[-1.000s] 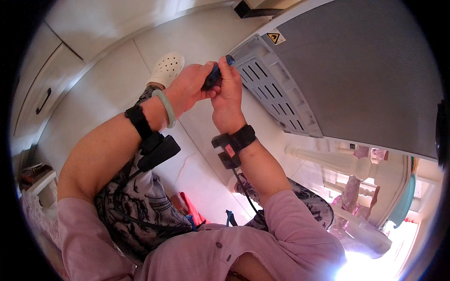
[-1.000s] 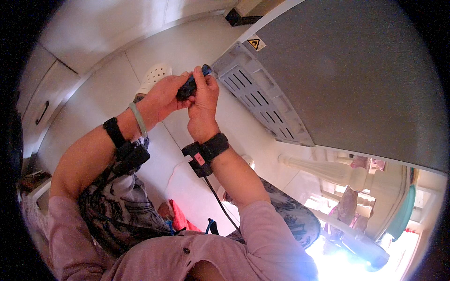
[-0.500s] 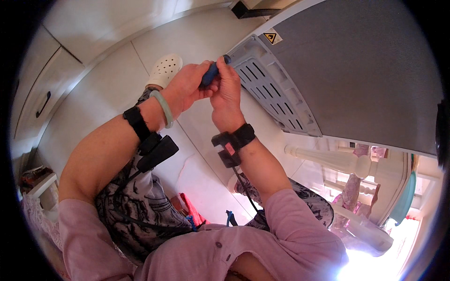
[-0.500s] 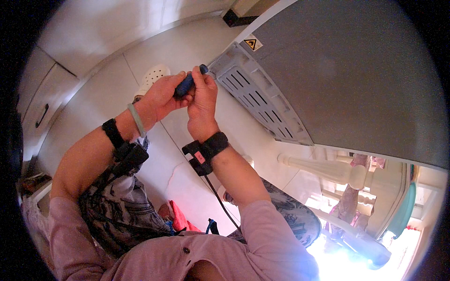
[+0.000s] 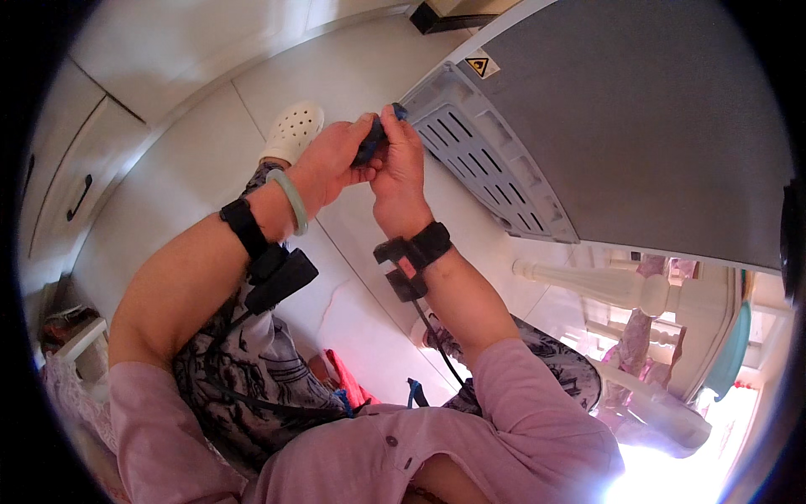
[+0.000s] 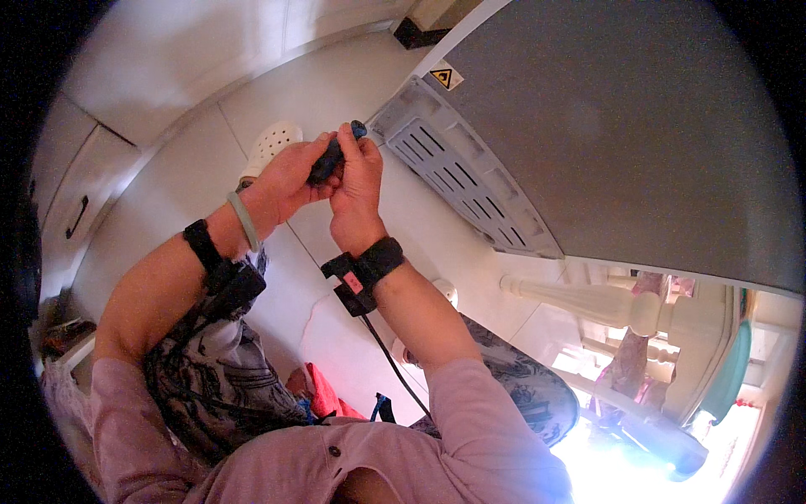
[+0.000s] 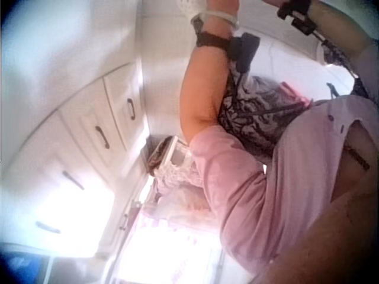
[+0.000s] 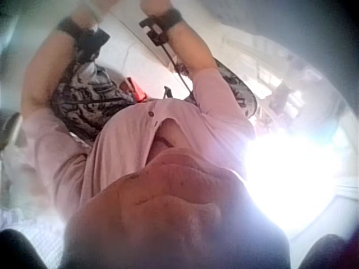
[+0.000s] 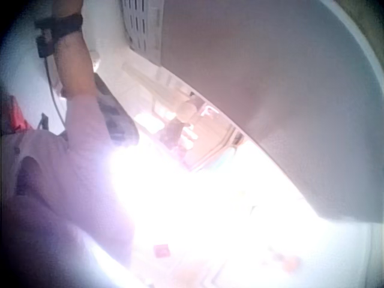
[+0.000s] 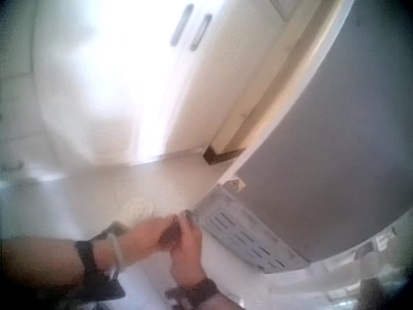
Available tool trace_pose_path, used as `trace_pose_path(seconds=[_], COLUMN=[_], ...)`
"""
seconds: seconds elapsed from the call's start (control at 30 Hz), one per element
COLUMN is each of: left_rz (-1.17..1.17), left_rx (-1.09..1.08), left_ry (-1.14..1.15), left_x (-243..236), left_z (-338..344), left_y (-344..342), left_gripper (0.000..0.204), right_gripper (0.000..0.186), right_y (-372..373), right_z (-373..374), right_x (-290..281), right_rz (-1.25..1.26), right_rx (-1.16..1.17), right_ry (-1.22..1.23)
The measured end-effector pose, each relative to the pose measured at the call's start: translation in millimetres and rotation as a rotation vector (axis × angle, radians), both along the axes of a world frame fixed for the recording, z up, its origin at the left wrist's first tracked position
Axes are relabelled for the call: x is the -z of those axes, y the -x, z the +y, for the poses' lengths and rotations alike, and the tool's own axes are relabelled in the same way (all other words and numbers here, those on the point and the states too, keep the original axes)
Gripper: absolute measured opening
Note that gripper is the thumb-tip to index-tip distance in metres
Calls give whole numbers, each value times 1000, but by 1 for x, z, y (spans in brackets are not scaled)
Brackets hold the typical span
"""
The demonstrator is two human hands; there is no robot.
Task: The person removes screws from the back panel of a refrigerator using a screwdriver, detaches the panel, and works on the internal components by hand.
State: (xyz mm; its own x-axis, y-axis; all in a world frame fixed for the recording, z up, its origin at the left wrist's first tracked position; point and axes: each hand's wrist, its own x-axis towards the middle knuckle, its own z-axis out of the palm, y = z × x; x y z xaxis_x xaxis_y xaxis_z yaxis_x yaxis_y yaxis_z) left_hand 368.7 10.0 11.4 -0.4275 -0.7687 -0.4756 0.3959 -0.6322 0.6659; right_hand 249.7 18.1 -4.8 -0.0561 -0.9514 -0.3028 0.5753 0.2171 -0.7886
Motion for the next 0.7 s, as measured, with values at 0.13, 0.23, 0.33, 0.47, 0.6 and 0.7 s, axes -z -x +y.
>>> trace_pose_path(seconds=[0.13,0.23,0.33,0.47,0.6,0.7], left_rz=[-49,-20,-13,-68,-216,-467], left_rx=[-13,-26,-21,59,7,12], left_ry=[-13,2,-1,-3,21,125], left_x=[-2,-2,0,0,2,6], left_z=[0,0,-1,0,0,-7], left_y=[1,1,1,5,4,-11], left_gripper=[35,35,33,34,35,34], right_gripper=[29,28,24,22,21,21], right_y=[-5,-8,-5,0,1,3], right_z=[4,2,0,1,2,7], right_x=[-5,-6,-5,-3,2,9], right_rz=[3,-199,-212,-63,-19,-26], right_rx=[22,40,67,63,105,135], right_ry=[-12,14,-10,-49,-27,-22])
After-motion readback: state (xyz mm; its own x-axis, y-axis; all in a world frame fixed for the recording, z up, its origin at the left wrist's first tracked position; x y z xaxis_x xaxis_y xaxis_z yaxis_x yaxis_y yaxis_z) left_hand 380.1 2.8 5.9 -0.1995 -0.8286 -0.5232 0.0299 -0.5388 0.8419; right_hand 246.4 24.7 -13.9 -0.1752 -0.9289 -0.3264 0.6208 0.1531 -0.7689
